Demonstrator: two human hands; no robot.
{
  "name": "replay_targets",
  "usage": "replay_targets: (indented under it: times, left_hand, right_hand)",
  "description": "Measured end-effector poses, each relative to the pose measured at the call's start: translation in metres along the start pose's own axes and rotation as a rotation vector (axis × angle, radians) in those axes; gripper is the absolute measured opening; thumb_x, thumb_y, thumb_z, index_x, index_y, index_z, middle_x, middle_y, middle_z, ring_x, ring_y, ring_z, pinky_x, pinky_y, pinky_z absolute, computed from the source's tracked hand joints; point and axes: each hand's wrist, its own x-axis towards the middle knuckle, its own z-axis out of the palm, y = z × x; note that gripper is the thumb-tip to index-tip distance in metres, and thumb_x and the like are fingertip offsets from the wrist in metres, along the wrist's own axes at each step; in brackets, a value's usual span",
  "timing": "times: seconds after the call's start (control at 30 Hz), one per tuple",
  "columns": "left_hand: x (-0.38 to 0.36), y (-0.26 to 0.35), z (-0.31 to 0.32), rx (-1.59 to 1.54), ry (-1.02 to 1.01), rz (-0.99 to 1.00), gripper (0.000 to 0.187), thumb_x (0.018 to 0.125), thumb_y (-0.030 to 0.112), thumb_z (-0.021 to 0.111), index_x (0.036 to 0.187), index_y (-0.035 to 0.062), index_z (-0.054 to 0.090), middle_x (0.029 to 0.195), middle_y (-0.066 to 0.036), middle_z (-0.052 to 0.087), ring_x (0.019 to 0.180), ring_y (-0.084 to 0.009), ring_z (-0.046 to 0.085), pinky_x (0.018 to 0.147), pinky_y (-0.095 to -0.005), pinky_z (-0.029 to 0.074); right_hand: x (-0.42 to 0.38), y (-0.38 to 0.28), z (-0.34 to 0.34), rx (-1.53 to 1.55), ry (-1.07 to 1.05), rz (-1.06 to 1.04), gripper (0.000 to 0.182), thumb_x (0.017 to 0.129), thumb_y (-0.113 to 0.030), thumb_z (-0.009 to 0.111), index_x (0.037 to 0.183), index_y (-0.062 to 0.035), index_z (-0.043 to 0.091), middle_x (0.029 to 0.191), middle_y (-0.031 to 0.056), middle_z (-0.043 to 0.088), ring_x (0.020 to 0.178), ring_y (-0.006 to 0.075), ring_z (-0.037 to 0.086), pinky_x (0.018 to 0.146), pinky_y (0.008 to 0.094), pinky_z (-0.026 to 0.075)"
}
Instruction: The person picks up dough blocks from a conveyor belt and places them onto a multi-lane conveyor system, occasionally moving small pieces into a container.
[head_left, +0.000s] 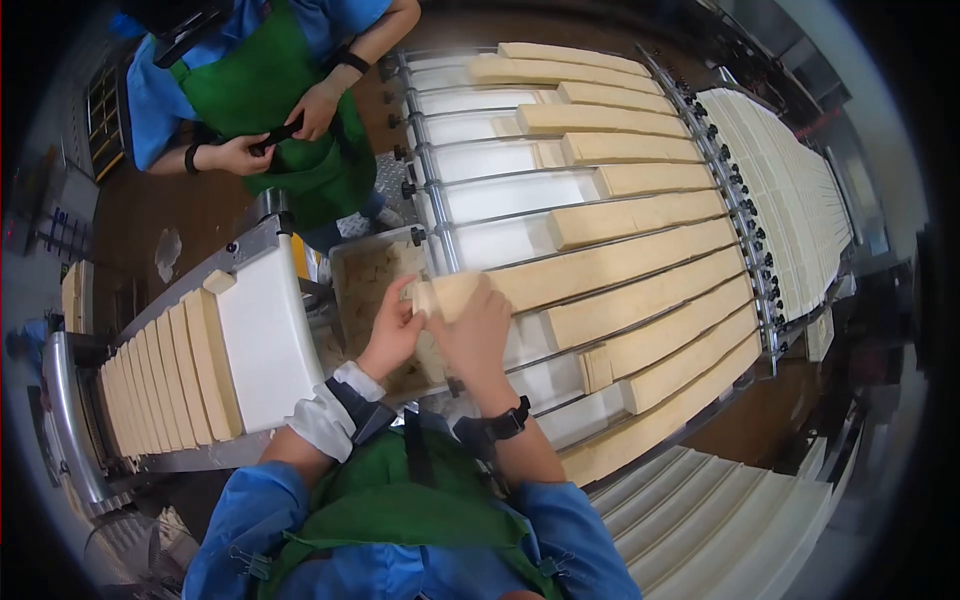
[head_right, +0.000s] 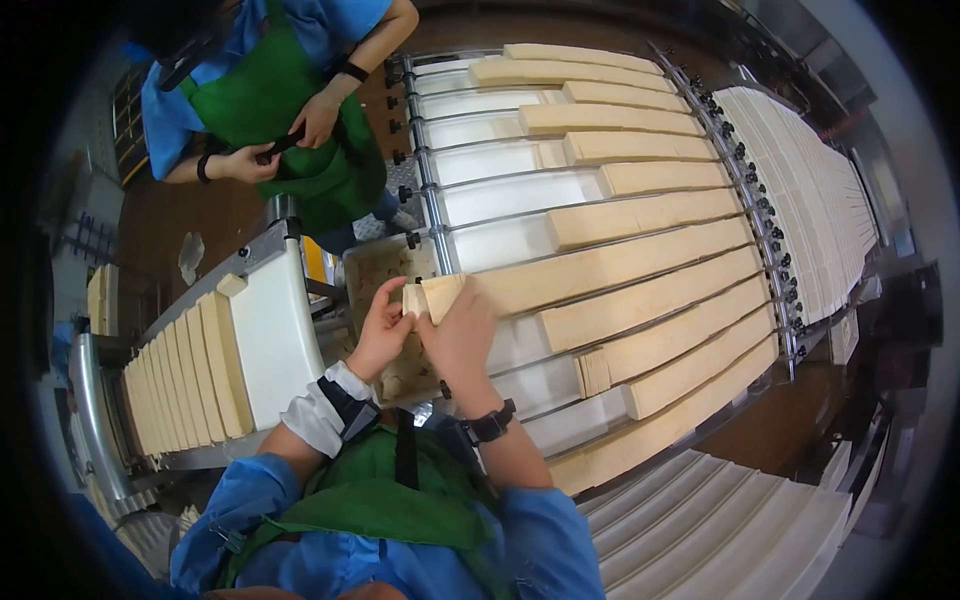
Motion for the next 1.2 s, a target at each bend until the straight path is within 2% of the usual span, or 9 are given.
replay_targets:
  times: [0.1,0.23,0.33,0.37,0.57,0.77,0.93,1.1,1.2]
  left_hand:
    - [-0.004,0.005,-0.003,-0.056,0.06,-0.039,0.061,0.093,-0.008,0.049,0.148,0.0083,0.027,0.102,-0.009,0.067,0.091,-0.0095,0.061,0.08,-0.0232,0.048]
    - [-0.026,0.031,-0.019,-0.124,0.188,-0.004,0.067,0.091,-0.012,0.05,0.15,0.0117,0.026,0.116,-0.012,0.066,0.107,-0.0166,0.063,0.096,-0.028,0.046]
    - [-0.04,0.014,-0.049,0.131,0.349,0.07,0.071,0.089,-0.005,0.06,0.15,0.0113,0.027,0.138,-0.019,0.052,0.129,-0.0239,0.05,0.1,-0.0332,0.047]
    - [-0.045,0.01,-0.056,0.167,0.368,0.023,0.071,0.088,-0.004,0.061,0.149,0.0111,0.029,0.137,-0.018,0.051,0.129,-0.0244,0.05,0.099,-0.0334,0.048]
    - [-0.068,0.002,-0.06,0.253,0.4,-0.128,0.061,0.085,-0.003,0.065,0.14,0.0102,0.043,0.124,-0.011,0.055,0.119,-0.0205,0.053,0.093,-0.0318,0.05]
    - [-0.078,-0.011,-0.061,0.252,0.399,-0.102,0.052,0.084,-0.002,0.066,0.132,0.0092,0.05,0.117,-0.005,0.056,0.113,-0.0159,0.053,0.089,-0.0288,0.048]
    - [-0.105,-0.009,-0.086,0.272,0.474,-0.048,0.048,0.083,-0.002,0.068,0.128,0.0088,0.053,0.116,-0.005,0.057,0.111,-0.0146,0.053,0.085,-0.0284,0.05]
    - [-0.167,-0.02,-0.153,0.368,0.749,-0.068,0.048,0.079,0.0,0.068,0.124,0.0067,0.054,0.099,-0.008,0.059,0.094,-0.0166,0.059,0.079,-0.0302,0.053]
    - [-0.215,-0.039,-0.18,0.314,0.96,-0.126,0.049,0.077,0.0,0.066,0.124,0.007,0.053,0.093,-0.006,0.057,0.083,-0.016,0.057,0.071,-0.0296,0.051]
  right_hand:
    - [0.003,0.017,0.008,0.098,0.002,-0.028,0.08,0.072,-0.029,0.077,0.134,0.009,0.044,0.114,0.0261,0.057,0.108,0.044,0.054,0.094,0.052,0.043]
    - [-0.02,0.035,-0.03,0.333,0.016,0.032,0.08,0.073,-0.027,0.077,0.136,0.0082,0.044,0.12,0.0263,0.056,0.114,0.044,0.052,0.099,0.0514,0.041]
    - [-0.047,0.051,-0.065,0.19,0.082,0.003,0.076,0.07,-0.019,0.082,0.133,0.005,0.047,0.117,0.0233,0.056,0.112,0.0371,0.055,0.094,0.0442,0.045]
    - [-0.055,0.072,-0.06,0.114,0.103,-0.049,0.079,0.071,-0.022,0.077,0.137,0.007,0.043,0.118,0.0273,0.055,0.109,0.0437,0.051,0.095,0.0517,0.041]
    - [-0.058,0.096,-0.036,-0.193,0.035,0.094,0.081,0.071,-0.022,0.077,0.136,0.0097,0.04,0.122,0.0291,0.051,0.115,0.0462,0.047,0.101,0.0538,0.038]
    - [-0.042,0.07,-0.026,-0.637,-0.031,0.19,0.101,0.079,-0.046,0.072,0.146,0.0154,0.027,0.152,0.0329,0.03,0.143,0.0465,0.026,0.119,0.053,0.019]
    - [-0.028,0.117,-0.012,-0.789,-0.076,0.351,0.109,0.086,-0.065,0.059,0.151,0.012,0.018,0.158,0.0312,0.02,0.148,0.0437,0.018,0.121,0.0554,0.013]
    - [-0.022,0.056,-0.019,-0.831,-0.057,0.35,0.101,0.082,-0.045,0.07,0.151,0.0107,0.02,0.156,0.0333,0.023,0.147,0.0465,0.018,0.119,0.0573,0.015]
    - [-0.018,0.019,0.018,-0.513,0.05,-0.114,0.094,0.078,-0.029,0.072,0.149,0.0104,0.024,0.153,0.0356,0.026,0.146,0.0494,0.019,0.118,0.0594,0.017]
